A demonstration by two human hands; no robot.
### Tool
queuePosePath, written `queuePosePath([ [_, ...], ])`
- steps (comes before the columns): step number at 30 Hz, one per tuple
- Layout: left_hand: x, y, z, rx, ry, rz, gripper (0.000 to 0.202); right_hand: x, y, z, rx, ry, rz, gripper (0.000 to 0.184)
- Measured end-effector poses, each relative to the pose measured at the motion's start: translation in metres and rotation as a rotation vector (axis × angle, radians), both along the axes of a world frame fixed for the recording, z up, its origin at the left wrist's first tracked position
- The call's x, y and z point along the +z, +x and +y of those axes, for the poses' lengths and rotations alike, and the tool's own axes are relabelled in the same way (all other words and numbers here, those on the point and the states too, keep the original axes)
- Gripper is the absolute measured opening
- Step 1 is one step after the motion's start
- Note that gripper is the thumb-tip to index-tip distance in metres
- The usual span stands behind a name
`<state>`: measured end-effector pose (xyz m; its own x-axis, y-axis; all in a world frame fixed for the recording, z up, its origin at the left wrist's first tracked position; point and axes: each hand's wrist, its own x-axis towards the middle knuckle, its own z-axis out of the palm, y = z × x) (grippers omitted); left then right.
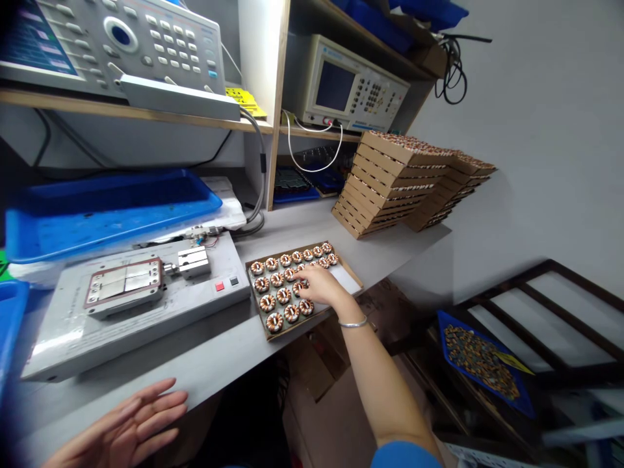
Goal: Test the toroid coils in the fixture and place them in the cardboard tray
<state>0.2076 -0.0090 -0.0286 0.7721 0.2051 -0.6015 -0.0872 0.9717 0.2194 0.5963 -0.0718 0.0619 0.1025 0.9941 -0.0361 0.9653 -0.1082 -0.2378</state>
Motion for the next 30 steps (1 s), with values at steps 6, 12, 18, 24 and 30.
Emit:
queuePosePath([
  [6, 0.000, 0.000, 0.000, 0.011, -0.020, -0.012, 0.033, -0.004, -0.002, 0.000, -0.017, 0.029, -0.030, 0.034],
  [12, -0.003, 0.000, 0.001, 0.014, -0.044, -0.043, 0.034, -0.005, -0.004, 0.000, 0.016, 0.065, 0.012, 0.021],
  [18, -0.002, 0.000, 0.000, -0.002, -0.041, -0.067, 0.035, 0.000, 0.003, -0.007, -0.066, 0.116, 0.036, 0.033],
  [24, 0.006, 0.003, 0.002, -0.028, 0.014, -0.031, 0.035, -0.007, 0.015, -0.012, -0.152, 0.025, 0.041, 0.038],
  [30, 0.028, 0.009, -0.009, 0.022, 0.202, -0.012, 0.030, -0.022, 0.017, -0.017, -0.156, 0.041, 0.114, 0.030],
])
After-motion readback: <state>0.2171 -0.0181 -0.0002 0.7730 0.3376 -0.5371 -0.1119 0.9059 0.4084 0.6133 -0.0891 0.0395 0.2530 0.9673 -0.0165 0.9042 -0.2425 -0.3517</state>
